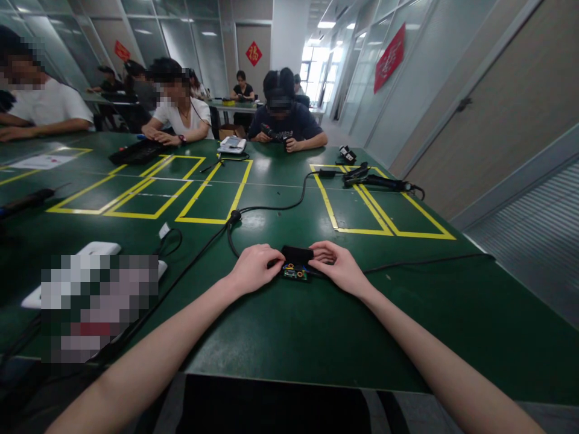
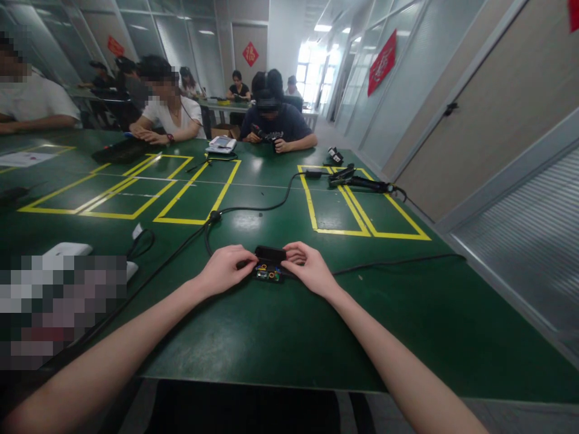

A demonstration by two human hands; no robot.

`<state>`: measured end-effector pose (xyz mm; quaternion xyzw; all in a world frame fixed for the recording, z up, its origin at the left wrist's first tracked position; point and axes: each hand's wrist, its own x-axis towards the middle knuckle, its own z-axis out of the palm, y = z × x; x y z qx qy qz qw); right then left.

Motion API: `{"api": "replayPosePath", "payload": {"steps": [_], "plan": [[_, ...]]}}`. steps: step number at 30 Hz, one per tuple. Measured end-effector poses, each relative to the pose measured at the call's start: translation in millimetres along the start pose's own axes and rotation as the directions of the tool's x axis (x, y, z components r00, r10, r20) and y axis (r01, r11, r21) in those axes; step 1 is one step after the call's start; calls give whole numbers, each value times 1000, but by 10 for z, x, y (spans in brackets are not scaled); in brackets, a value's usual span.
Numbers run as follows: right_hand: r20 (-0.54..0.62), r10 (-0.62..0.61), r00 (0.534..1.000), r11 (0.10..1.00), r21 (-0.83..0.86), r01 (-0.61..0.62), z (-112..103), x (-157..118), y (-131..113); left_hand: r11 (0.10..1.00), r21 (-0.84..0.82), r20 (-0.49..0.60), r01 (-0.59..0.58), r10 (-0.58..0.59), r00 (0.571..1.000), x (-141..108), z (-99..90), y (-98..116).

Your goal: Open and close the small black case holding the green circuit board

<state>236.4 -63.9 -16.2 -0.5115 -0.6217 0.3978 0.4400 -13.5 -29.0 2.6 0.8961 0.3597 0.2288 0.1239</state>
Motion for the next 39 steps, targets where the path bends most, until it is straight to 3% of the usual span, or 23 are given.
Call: {"api": "replayPosePath", "payload": {"steps": [3,9,16,26,39], "plan": [[19,-1,1000,1000,-13,1,-2,-13,-15,997,-41,-22,66,-67,998,-2,-7,7],[-31,-55,998,997,-50,53,39,-31,-17,930,-300,-28,211,-229,973,-3,-3,17],[-20,-73,997,993,-92,71,38,-37,-32,833,-495,26,245,-269,963,17,26,-44],[27,-55,998,997,-56,56,16,-56,-102,812,-513,57,279,-292,955,50,21,-48],[92,-121,988,989,-72,128,-47,-77,-170,774,-554,88,307,-313,946,51,-77,28]]}}
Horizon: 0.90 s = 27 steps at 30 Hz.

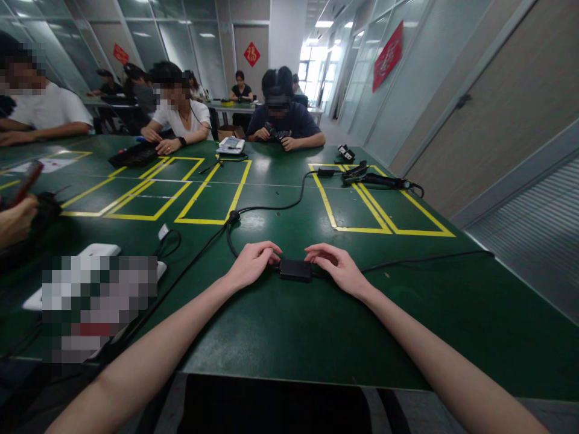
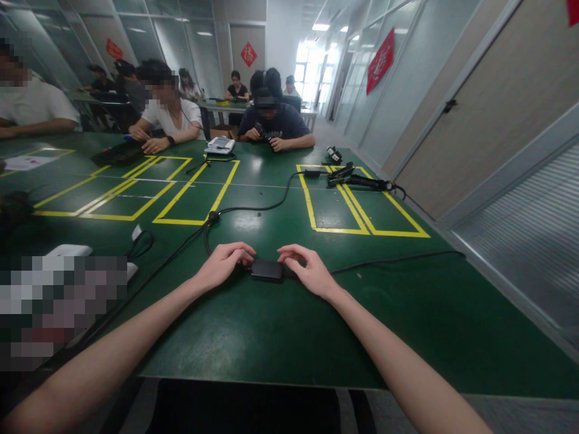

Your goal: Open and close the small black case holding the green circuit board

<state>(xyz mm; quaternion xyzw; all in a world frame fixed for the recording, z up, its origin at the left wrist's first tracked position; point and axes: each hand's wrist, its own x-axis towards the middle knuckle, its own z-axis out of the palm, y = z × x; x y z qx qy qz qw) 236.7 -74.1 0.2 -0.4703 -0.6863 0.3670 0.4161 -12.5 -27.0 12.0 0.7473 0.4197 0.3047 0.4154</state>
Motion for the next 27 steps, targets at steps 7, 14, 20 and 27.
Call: {"api": "replayPosePath", "payload": {"steps": [7,14,20,27], "plan": [[41,-87,995,978,-188,93,23,-35,-48,988,129,10,-86,85,996,-27,40,-15],[110,-184,977,928,-309,209,8,-40,-40,971,199,41,-135,130,991,-46,46,-12],[173,-159,972,915,-344,211,-19,-37,-19,967,200,60,-160,151,987,-35,80,-33],[191,-157,969,898,-381,221,-17,-48,-4,946,257,94,-196,177,980,-48,74,-21]]}}
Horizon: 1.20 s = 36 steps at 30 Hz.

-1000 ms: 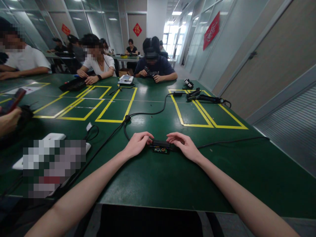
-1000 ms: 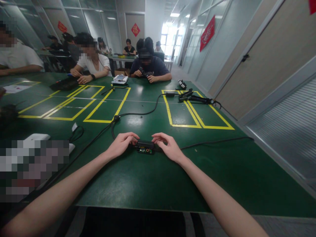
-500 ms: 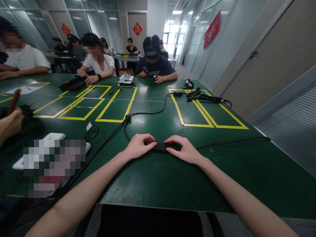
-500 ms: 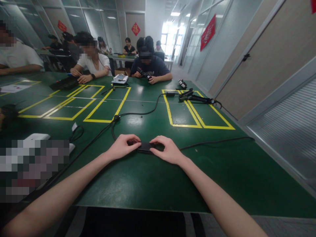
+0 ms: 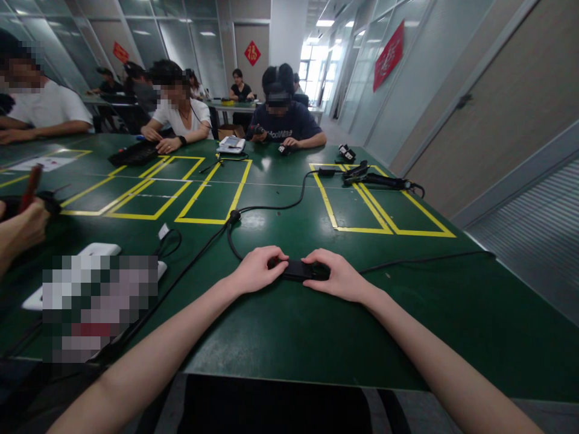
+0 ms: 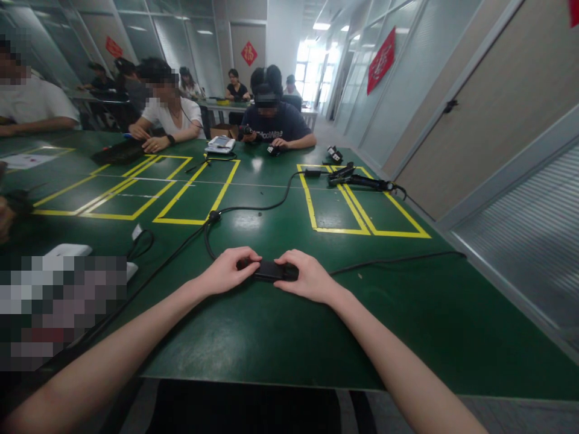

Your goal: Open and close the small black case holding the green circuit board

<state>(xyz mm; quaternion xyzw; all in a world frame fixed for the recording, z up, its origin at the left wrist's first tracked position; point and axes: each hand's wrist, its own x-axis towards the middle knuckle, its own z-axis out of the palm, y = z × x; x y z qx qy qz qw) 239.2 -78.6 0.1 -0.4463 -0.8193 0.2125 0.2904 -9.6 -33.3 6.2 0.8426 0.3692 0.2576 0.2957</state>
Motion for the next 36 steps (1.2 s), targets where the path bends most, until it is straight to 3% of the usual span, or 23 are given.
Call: {"api": "replayPosePath", "payload": {"steps": [7,15,20,28,36], "plan": [[6,-15,1000,995,-95,16,19,-2,-23,983,157,120,-100,82,989,-35,-54,29],[-46,-62,997,979,-196,51,28,18,-77,934,314,126,-168,134,983,3,82,78],[13,-117,993,969,-217,117,19,18,-62,896,396,148,-202,155,977,22,65,59],[23,-169,985,915,-367,166,41,19,-52,881,412,158,-234,184,970,15,8,49],[-27,-259,966,905,-356,233,49,1,-69,888,379,178,-261,207,962,9,-29,87]]}}
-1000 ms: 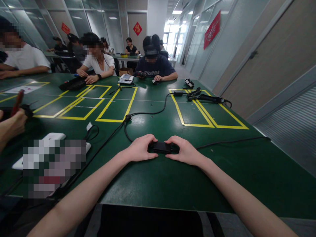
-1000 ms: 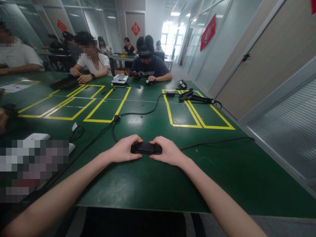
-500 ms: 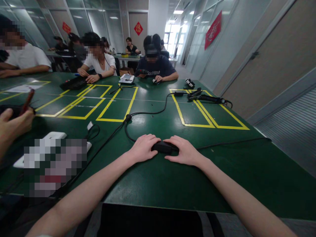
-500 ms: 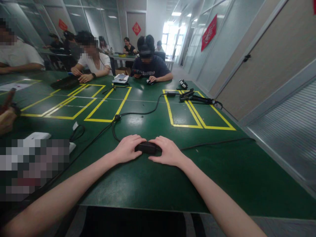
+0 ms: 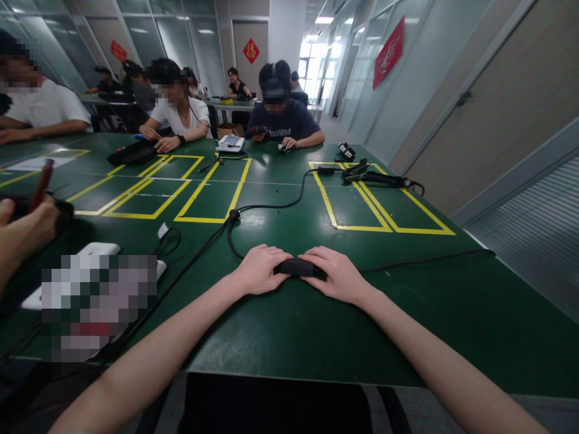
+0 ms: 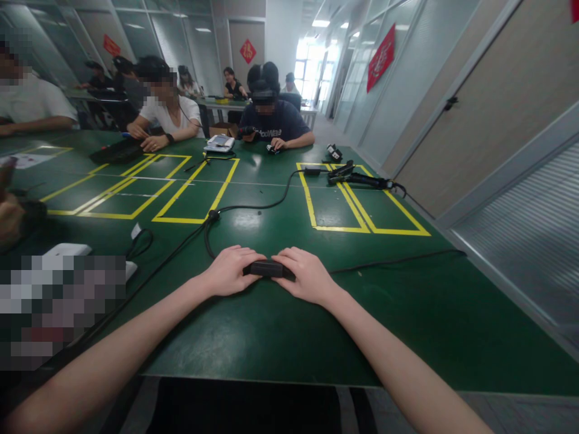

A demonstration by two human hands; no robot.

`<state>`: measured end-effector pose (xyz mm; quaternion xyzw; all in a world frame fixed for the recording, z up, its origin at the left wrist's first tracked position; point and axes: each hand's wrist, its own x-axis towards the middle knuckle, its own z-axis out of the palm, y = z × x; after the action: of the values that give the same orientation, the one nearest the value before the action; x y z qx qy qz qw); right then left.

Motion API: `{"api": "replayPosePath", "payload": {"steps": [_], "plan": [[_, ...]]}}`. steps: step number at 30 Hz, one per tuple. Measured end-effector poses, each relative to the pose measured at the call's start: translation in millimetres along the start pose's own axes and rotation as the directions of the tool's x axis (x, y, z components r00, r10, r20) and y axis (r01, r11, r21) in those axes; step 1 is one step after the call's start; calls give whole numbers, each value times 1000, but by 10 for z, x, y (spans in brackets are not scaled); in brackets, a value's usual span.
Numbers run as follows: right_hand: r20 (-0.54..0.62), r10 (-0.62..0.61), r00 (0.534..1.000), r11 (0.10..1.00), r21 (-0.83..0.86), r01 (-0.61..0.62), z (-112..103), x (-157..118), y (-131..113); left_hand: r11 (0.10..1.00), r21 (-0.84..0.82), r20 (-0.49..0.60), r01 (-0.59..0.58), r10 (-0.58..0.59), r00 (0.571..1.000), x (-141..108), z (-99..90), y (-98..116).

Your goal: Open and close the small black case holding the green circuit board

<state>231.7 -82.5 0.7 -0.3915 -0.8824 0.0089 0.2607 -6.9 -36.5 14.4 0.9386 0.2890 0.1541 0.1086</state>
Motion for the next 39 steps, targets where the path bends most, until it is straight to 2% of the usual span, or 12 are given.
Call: {"api": "replayPosePath", "payload": {"steps": [4,8,11,14,19,23,27,31,39], "plan": [[-53,-55,997,995,80,59,8,4,-12,1000,18,-11,-4,4,1000,-1,15,-1],[-40,-47,998,996,74,50,4,10,-18,997,30,-40,-75,76,996,-9,41,-29],[-48,-40,998,996,80,44,13,6,-11,994,40,-19,-106,107,994,-8,34,-28],[-83,-35,996,996,83,42,26,-4,-1,995,45,-6,-88,88,996,-3,30,-16],[-89,-14,996,996,82,22,34,-22,2,997,2,-71,-83,83,994,-5,76,-22],[-119,-1,993,993,116,15,41,-29,-2,996,-18,-56,-83,82,995,-11,107,-27],[-114,1,993,993,121,13,47,-25,-8,997,-19,-99,-73,71,993,-11,117,-29],[-152,-5,988,991,134,26,48,-10,-1,996,-37,-97,-83,79,992,-4,122,-37],[-128,59,990,981,192,-34,32,-2,-14,992,-45,-150,-116,108,983,-12,153,-43]]}}
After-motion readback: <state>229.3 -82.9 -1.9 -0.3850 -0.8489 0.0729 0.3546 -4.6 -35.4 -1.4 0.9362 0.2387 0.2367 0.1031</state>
